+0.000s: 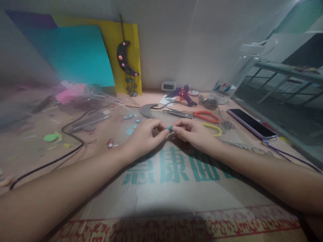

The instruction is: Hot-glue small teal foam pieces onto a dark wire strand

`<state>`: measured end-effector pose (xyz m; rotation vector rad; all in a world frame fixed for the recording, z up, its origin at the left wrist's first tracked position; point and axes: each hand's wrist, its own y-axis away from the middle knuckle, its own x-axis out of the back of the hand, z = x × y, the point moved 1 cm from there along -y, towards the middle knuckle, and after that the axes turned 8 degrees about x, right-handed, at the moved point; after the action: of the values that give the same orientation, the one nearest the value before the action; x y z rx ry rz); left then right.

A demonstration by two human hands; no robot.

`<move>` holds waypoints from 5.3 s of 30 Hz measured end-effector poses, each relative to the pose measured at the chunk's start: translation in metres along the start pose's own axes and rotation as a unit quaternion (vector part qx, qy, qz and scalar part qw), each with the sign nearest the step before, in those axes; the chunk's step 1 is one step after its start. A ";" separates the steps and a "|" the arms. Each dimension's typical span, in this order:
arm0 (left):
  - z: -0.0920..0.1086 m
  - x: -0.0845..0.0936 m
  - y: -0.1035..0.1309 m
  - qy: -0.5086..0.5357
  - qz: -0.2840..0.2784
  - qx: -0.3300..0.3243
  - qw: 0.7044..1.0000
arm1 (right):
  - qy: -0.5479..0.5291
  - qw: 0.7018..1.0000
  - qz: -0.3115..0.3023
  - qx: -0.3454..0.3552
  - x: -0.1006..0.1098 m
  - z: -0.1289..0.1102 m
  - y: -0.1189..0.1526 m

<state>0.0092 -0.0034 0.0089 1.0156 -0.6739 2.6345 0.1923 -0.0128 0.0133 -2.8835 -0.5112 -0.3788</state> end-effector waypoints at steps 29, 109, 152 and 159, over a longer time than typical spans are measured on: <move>0.000 0.001 0.000 0.038 -0.012 -0.009 0.999 | 0.065 0.997 0.005 0.028 -0.001 -0.001 0.002; -0.020 -0.002 -0.004 0.072 0.014 0.090 0.993 | 0.163 0.982 0.020 0.091 0.001 0.002 -0.002; -0.012 -0.003 -0.004 0.087 0.007 0.097 0.991 | 0.177 0.980 0.011 0.094 0.002 0.005 -0.002; -0.016 -0.005 -0.003 0.036 -0.023 0.086 0.995 | 0.187 0.977 0.007 0.103 0.002 0.004 -0.002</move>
<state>0.0052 0.0068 -0.0037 0.9635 -0.4083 2.7107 0.1943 -0.0090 0.0101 -2.5311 -0.4319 -0.7949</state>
